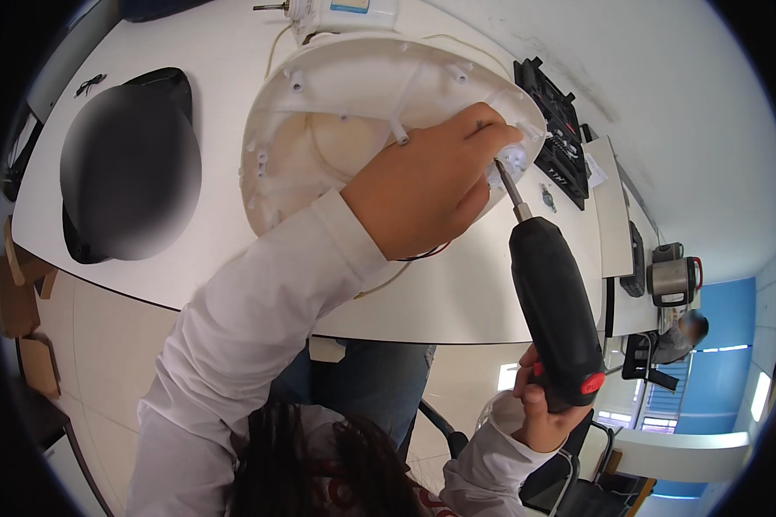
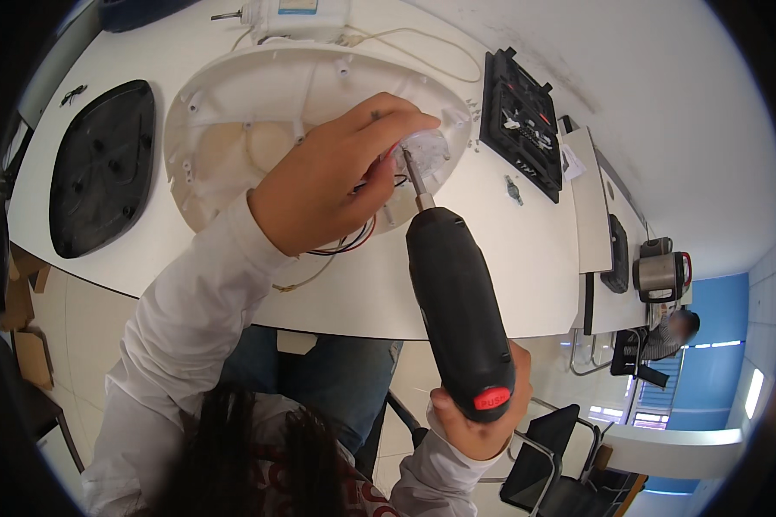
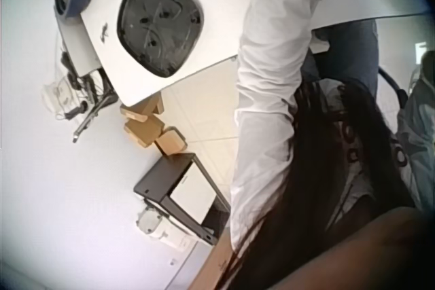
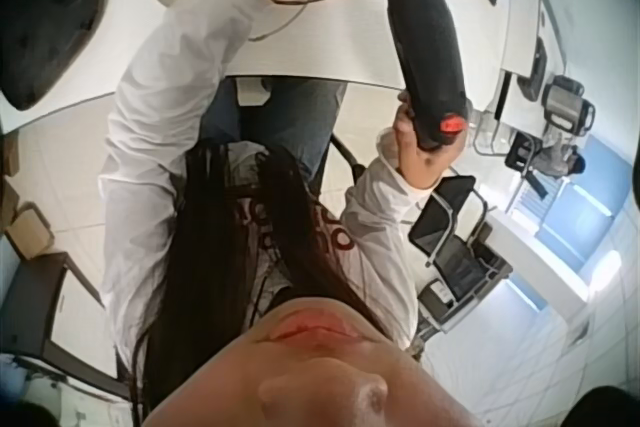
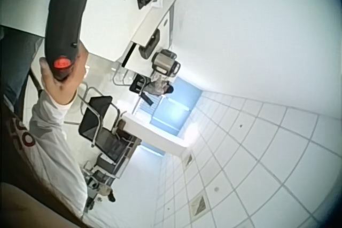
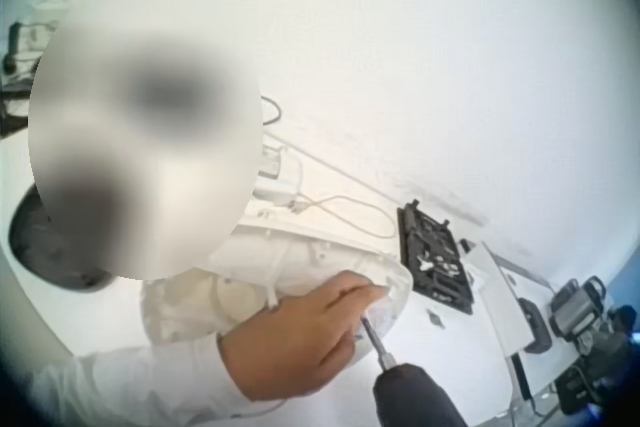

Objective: The person assembles an electronic device by connecting wires, inserting screws, and using a power screwdriver to secure components inside a white plastic housing. The person also uses a manual screwdriver to tighten additional screws and adjusts internal wiring throughout the process.

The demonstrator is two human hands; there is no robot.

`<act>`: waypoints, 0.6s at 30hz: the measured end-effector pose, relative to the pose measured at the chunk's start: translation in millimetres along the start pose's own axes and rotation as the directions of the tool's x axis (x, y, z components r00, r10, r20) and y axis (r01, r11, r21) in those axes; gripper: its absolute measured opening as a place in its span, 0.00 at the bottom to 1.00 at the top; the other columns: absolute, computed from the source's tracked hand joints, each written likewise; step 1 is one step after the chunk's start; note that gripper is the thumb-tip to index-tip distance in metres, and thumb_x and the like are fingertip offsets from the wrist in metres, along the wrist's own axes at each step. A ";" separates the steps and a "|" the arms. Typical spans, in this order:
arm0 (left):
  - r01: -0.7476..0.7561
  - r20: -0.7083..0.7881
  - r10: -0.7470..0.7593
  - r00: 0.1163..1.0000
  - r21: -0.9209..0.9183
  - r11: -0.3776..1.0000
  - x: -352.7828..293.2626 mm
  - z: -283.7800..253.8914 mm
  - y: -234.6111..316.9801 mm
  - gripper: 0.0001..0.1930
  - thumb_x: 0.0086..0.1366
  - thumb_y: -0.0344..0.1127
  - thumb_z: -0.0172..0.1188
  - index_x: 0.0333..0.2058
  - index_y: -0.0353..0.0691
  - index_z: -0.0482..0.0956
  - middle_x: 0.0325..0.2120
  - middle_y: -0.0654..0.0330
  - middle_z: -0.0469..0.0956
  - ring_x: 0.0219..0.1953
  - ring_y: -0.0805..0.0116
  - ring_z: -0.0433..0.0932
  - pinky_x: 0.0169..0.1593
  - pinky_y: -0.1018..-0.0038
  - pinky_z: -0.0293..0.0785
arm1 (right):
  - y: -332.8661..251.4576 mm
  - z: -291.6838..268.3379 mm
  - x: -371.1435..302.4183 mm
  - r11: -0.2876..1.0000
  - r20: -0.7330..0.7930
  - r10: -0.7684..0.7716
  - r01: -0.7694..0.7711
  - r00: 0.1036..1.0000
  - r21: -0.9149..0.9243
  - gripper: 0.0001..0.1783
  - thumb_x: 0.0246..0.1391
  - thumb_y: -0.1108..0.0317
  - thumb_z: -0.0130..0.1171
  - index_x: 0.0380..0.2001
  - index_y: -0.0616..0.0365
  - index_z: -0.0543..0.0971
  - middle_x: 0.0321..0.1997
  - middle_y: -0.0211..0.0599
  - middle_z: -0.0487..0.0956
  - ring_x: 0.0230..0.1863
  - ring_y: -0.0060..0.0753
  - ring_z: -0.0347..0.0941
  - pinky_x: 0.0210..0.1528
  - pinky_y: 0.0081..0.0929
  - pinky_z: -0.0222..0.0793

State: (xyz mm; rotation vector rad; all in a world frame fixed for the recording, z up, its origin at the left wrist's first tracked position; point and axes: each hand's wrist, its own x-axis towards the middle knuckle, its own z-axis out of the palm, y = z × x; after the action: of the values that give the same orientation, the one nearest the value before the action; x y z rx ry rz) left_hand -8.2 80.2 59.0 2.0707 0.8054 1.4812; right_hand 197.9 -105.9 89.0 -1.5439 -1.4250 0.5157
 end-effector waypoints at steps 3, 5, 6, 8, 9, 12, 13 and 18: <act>0.012 0.001 -0.012 1.000 -0.030 0.999 0.9 -0.6 0.7 0.20 0.61 0.19 0.48 0.52 0.37 0.71 0.46 0.50 0.72 0.36 0.53 0.75 0.41 0.68 0.72 | 0.2 -0.8 0.9 1.000 0.020 0.004 -0.005 1.000 0.029 0.41 0.38 0.52 0.74 0.48 0.72 0.70 0.36 0.43 0.79 0.35 0.34 0.75 0.42 0.28 0.68; -0.003 -0.017 0.003 1.000 -0.028 1.000 0.9 0.8 -0.6 0.19 0.62 0.20 0.48 0.52 0.37 0.71 0.45 0.50 0.72 0.34 0.53 0.75 0.40 0.68 0.72 | 1.9 -2.3 1.2 0.999 0.035 0.006 -0.007 0.999 0.046 0.42 0.38 0.53 0.74 0.49 0.72 0.70 0.37 0.44 0.79 0.36 0.33 0.75 0.43 0.28 0.68; -0.017 -0.031 0.017 0.999 -0.016 1.000 0.9 2.0 -1.8 0.19 0.62 0.20 0.47 0.52 0.37 0.71 0.45 0.50 0.73 0.34 0.54 0.74 0.40 0.69 0.72 | 3.7 -2.8 0.7 0.999 0.036 0.006 -0.007 0.999 0.051 0.42 0.38 0.53 0.74 0.49 0.72 0.70 0.38 0.44 0.79 0.36 0.34 0.75 0.43 0.27 0.67; -0.028 -0.047 0.027 0.999 -0.015 1.000 1.9 2.2 -1.0 0.18 0.62 0.20 0.47 0.52 0.38 0.71 0.43 0.50 0.73 0.33 0.55 0.74 0.39 0.69 0.71 | 5.8 -3.2 0.2 0.998 0.041 0.009 -0.011 0.999 0.062 0.42 0.38 0.53 0.74 0.49 0.72 0.69 0.39 0.45 0.79 0.36 0.34 0.75 0.44 0.27 0.68; -0.024 -0.049 0.022 0.999 -0.028 0.999 2.3 1.7 0.5 0.18 0.62 0.19 0.47 0.51 0.38 0.71 0.43 0.51 0.73 0.33 0.56 0.74 0.39 0.69 0.71 | 6.3 -3.1 0.3 0.998 0.045 0.012 -0.015 0.999 0.069 0.42 0.38 0.53 0.74 0.49 0.72 0.69 0.40 0.45 0.79 0.37 0.34 0.75 0.44 0.28 0.68; 0.017 -0.026 -0.018 0.999 -0.065 0.998 3.3 -0.6 5.1 0.16 0.62 0.19 0.47 0.48 0.38 0.69 0.39 0.52 0.72 0.31 0.58 0.72 0.37 0.70 0.70 | 7.8 -0.8 -1.3 0.996 0.037 0.021 -0.024 0.999 0.080 0.41 0.39 0.53 0.74 0.49 0.72 0.69 0.39 0.44 0.79 0.37 0.34 0.75 0.44 0.28 0.68; 0.035 -0.013 -0.036 0.999 -0.077 0.996 4.2 -1.5 6.2 0.15 0.62 0.19 0.47 0.47 0.39 0.69 0.38 0.53 0.72 0.31 0.58 0.71 0.37 0.70 0.69 | 7.8 0.0 -1.2 0.997 0.037 0.021 -0.024 0.999 0.079 0.41 0.39 0.53 0.74 0.49 0.72 0.69 0.39 0.44 0.79 0.36 0.34 0.75 0.44 0.28 0.68; 0.030 0.003 -0.030 1.000 -0.068 0.997 4.9 -2.8 6.9 0.13 0.62 0.19 0.47 0.45 0.39 0.67 0.36 0.54 0.70 0.31 0.59 0.69 0.38 0.70 0.69 | 5.1 0.5 1.4 0.996 0.053 0.032 -0.036 0.998 0.080 0.41 0.39 0.53 0.74 0.49 0.71 0.69 0.36 0.43 0.79 0.36 0.33 0.75 0.43 0.26 0.69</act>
State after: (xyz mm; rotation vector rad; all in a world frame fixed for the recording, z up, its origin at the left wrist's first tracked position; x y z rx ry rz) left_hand -8.3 78.8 67.8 2.0015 0.7714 1.4696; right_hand 200.5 -103.8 84.9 -1.5020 -1.4018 0.6302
